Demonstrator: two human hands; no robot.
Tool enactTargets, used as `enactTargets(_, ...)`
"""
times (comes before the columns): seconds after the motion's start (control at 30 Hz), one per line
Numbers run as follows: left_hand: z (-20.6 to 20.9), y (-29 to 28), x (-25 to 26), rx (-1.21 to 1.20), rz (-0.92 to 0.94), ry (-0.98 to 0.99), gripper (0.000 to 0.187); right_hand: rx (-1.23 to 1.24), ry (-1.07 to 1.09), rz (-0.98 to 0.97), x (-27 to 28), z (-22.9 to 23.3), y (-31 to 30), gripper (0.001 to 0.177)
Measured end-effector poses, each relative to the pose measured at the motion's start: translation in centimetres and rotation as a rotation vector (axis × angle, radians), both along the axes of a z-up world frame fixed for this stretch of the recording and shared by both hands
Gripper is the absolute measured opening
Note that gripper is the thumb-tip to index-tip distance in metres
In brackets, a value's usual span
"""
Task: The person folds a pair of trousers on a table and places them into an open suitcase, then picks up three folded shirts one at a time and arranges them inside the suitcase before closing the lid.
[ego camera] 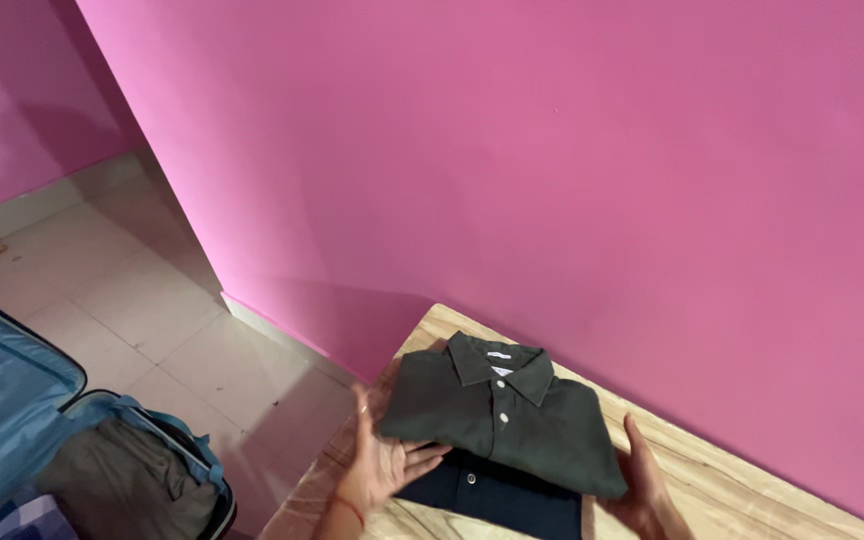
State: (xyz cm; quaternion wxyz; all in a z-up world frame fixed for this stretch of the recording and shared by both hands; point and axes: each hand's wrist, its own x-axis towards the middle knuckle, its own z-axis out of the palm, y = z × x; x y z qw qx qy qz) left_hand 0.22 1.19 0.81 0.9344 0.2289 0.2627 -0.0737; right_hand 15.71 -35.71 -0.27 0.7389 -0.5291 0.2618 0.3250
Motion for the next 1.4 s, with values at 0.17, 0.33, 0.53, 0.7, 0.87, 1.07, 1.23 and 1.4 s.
enactTargets(0.17,0.8,2.0,4.7,0.458,-0.077,0.036,0.094,-0.183,-0.051,0.167,4.1,1.4,2.3,0.087)
enactTargets(0.33,0.0,1.8,5.8,1.262,-0.019,-0.023,0.057,-0.411,-0.292,0.243,3.4,4.2,5.6,0.062)
enactTargets(0.53,3.7,5.1,-0.1,1.082,0.148,-0.133,0.040,-0.510,-0.662,0.243,-1.5,9.7,11.6,0.043)
enactTargets(0.7,3.3,11.2,-8.3,1.044,0.419,-0.211,0.045,-0.488,-0.778,0.345,-6.8,12.7,20.5,0.038)
enactTargets(0.87,-0.7,18.2,-18.5,1.193,0.692,-0.182,0.046,-0.320,-0.883,0.529,-12.1,9.6,31.8,0.036)
enactTargets(1.07,-7.6,26.3,-32.7,1.092,0.857,0.146,0.041,-0.293,-0.966,0.804,-20.4,3.1,45.7,0.039)
enactTargets(1.23,-14.7,31.1,-43.1,1.008,0.918,0.447,0.037,-0.338,-1.051,1.034,-27.0,-5.2,55.9,0.047)
enactTargets(1.4,-24.2,33.4,-51.1,1.137,0.910,0.722,0.066,-0.294,-1.419,1.192,-31.4,-16.9,62.4,0.066)
